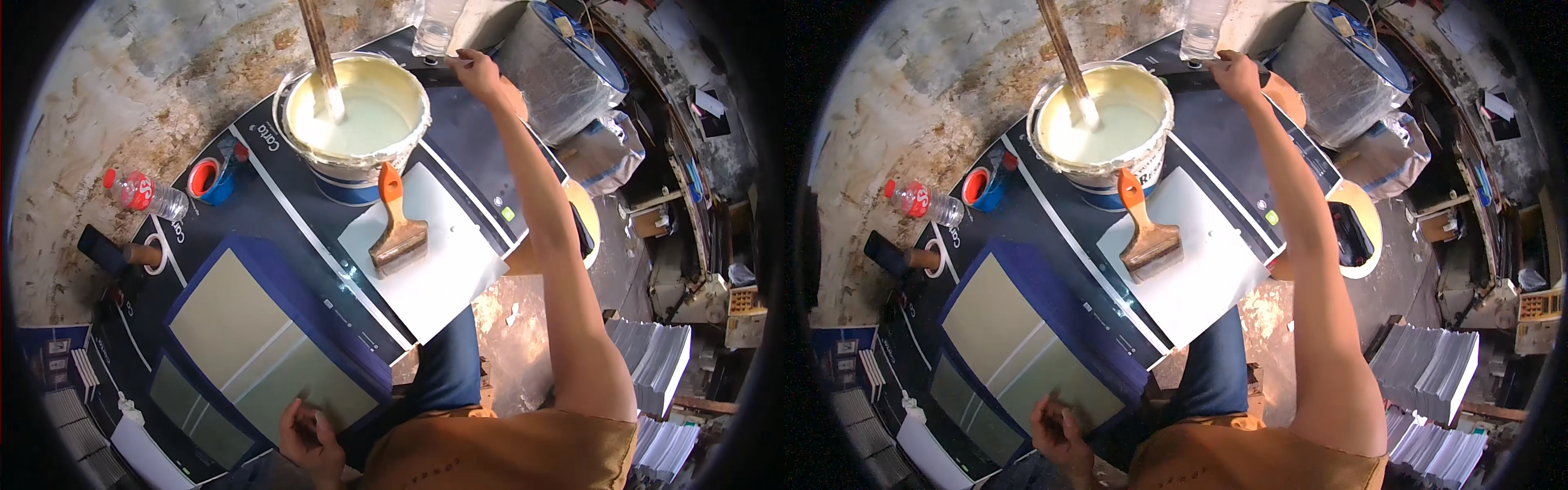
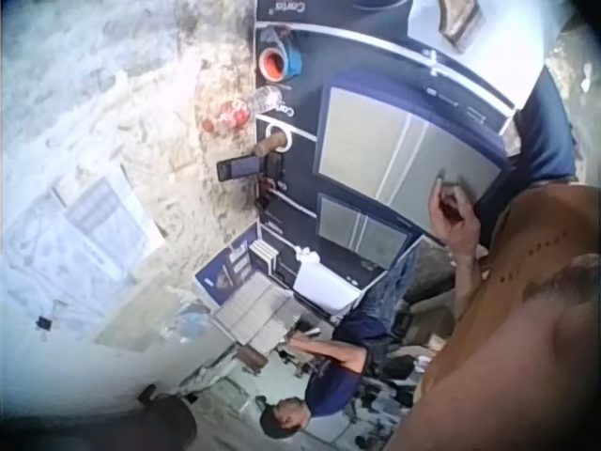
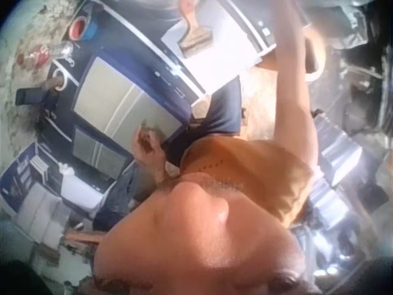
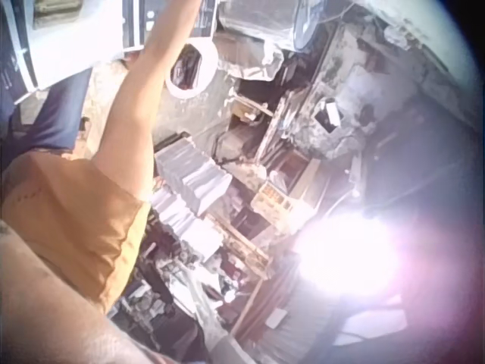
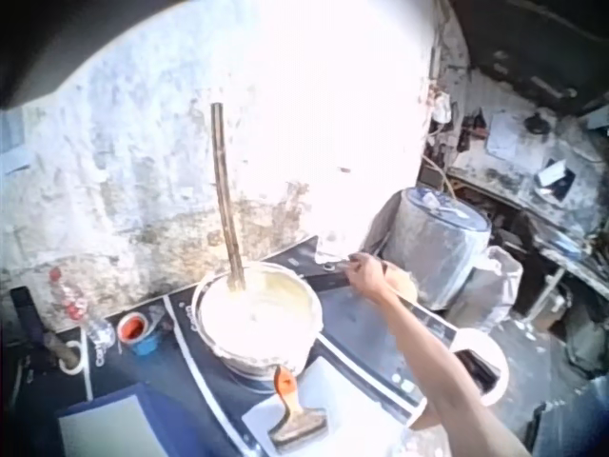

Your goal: The person applies glue onto book cover boards using a brush and smooths down the surface by hand.

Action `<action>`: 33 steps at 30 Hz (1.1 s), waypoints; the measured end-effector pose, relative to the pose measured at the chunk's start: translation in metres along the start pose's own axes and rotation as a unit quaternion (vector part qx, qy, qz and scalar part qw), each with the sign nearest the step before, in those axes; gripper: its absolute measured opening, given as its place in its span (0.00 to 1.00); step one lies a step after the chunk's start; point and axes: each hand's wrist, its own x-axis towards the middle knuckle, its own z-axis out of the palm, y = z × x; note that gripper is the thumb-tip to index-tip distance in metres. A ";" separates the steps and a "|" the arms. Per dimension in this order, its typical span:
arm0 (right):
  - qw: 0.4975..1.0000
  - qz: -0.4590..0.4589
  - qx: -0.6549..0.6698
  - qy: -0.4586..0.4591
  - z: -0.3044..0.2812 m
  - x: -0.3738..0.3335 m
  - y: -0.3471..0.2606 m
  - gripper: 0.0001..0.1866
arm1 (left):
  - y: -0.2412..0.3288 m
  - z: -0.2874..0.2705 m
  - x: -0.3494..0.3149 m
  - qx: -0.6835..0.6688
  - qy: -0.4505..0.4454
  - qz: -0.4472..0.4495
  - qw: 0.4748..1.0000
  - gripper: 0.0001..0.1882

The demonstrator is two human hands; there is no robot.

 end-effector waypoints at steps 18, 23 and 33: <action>0.984 0.028 -0.173 0.025 0.076 0.037 0.025 0.20 | -0.012 0.001 -0.003 0.043 0.023 0.005 0.999 0.19; 0.983 0.056 -0.172 0.013 0.076 0.036 0.015 0.21 | -0.008 0.001 -0.003 0.037 0.023 -0.011 0.999 0.20; 0.982 0.070 -0.177 0.018 0.073 0.034 0.008 0.19 | -0.006 -0.001 -0.004 0.010 0.027 -0.018 0.999 0.20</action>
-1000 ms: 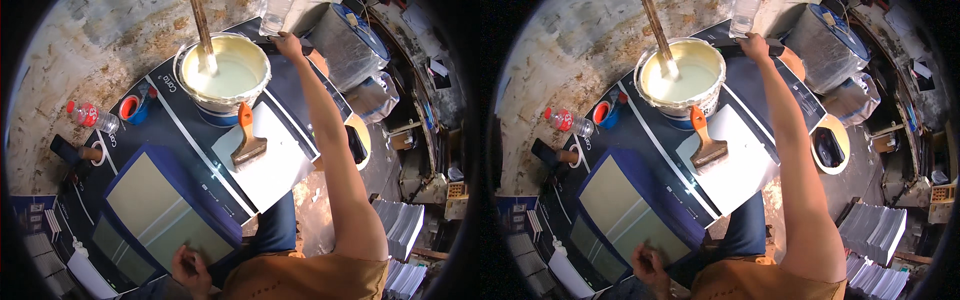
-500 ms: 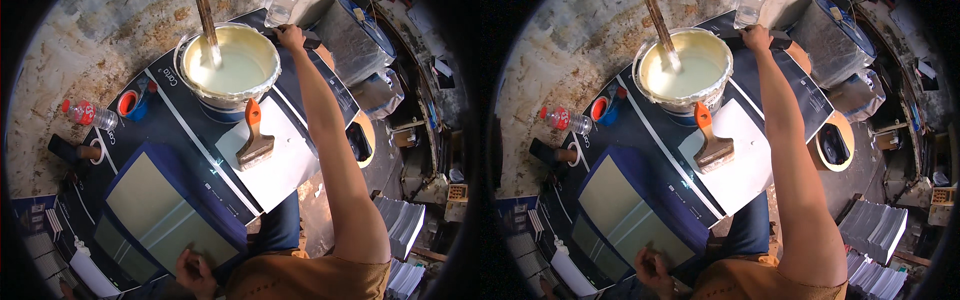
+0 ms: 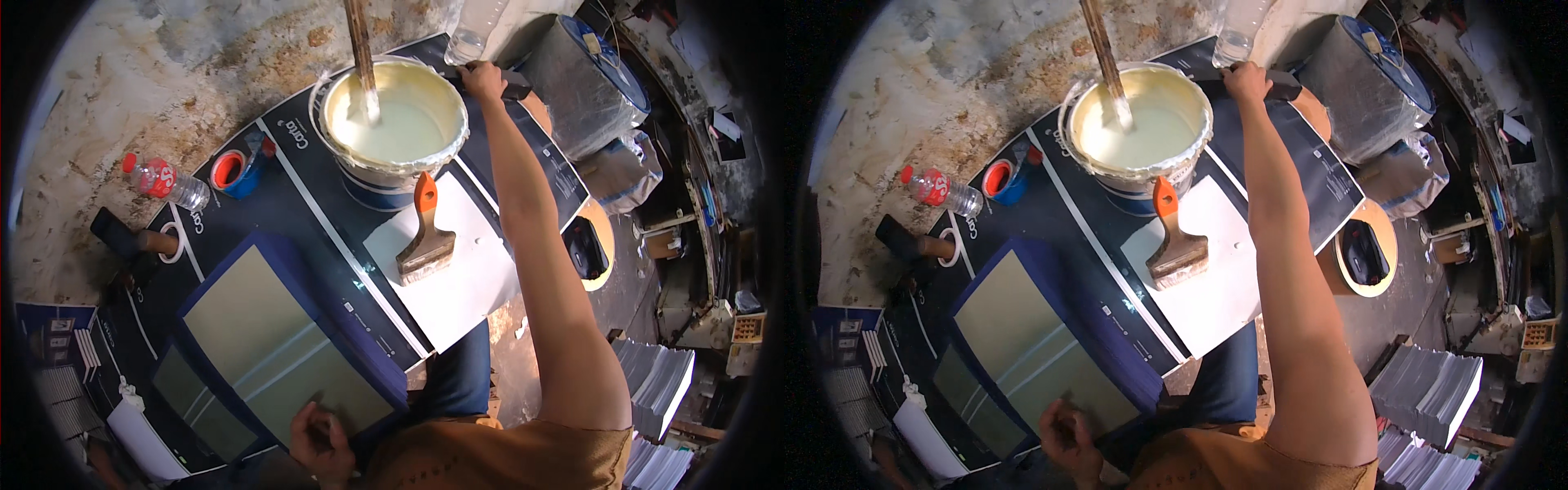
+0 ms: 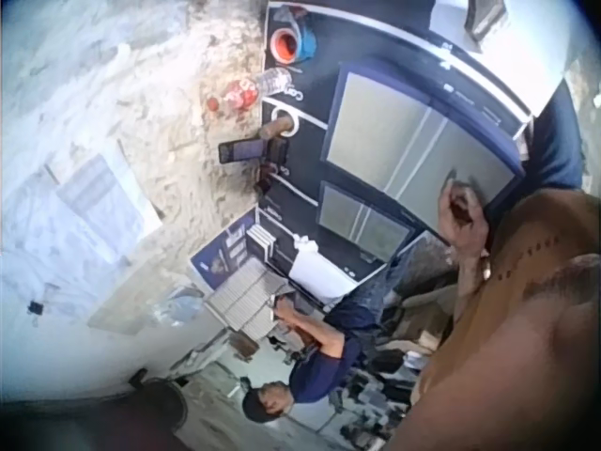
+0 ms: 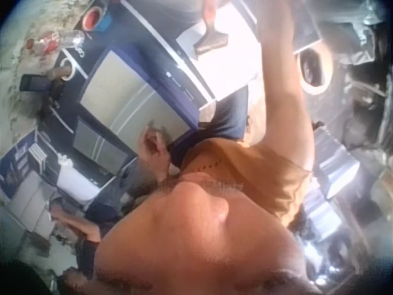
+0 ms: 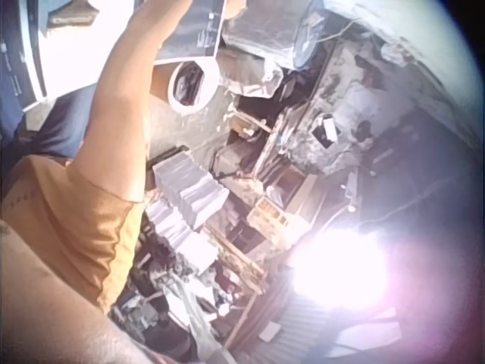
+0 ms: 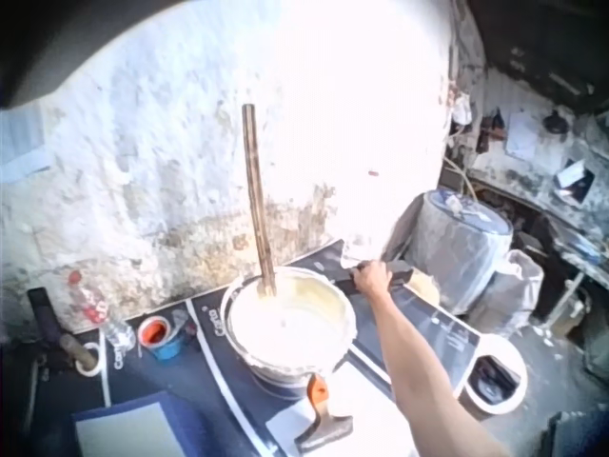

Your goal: The person applies glue onto book cover boards using a brush and smooths down the surface by hand.

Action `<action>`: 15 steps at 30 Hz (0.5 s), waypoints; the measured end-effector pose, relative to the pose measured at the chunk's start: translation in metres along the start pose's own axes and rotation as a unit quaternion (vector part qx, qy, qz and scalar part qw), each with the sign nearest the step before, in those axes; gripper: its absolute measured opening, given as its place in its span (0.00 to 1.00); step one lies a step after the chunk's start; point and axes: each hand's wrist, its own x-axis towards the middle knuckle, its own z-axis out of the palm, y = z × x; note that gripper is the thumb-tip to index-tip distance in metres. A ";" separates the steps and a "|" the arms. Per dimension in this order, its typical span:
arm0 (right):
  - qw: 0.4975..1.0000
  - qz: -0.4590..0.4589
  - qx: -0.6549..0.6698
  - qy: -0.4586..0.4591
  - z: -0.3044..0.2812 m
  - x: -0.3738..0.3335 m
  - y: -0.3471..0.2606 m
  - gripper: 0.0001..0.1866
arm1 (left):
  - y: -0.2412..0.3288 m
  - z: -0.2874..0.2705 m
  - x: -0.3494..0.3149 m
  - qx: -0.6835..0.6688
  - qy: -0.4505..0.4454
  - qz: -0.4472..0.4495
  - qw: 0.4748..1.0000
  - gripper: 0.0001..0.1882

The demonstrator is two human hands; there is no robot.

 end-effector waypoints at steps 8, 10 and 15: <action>0.999 0.036 0.018 -0.033 -0.007 -0.008 -0.011 0.18 | 0.000 -0.004 0.001 -0.016 -0.030 0.013 0.999 0.21; 0.998 0.042 0.012 -0.038 -0.008 -0.007 -0.011 0.18 | 0.003 -0.005 0.002 0.000 -0.044 0.015 0.999 0.21; 0.999 0.031 0.009 -0.017 -0.002 -0.004 -0.007 0.17 | 0.007 -0.001 0.004 -0.006 -0.041 0.026 0.999 0.20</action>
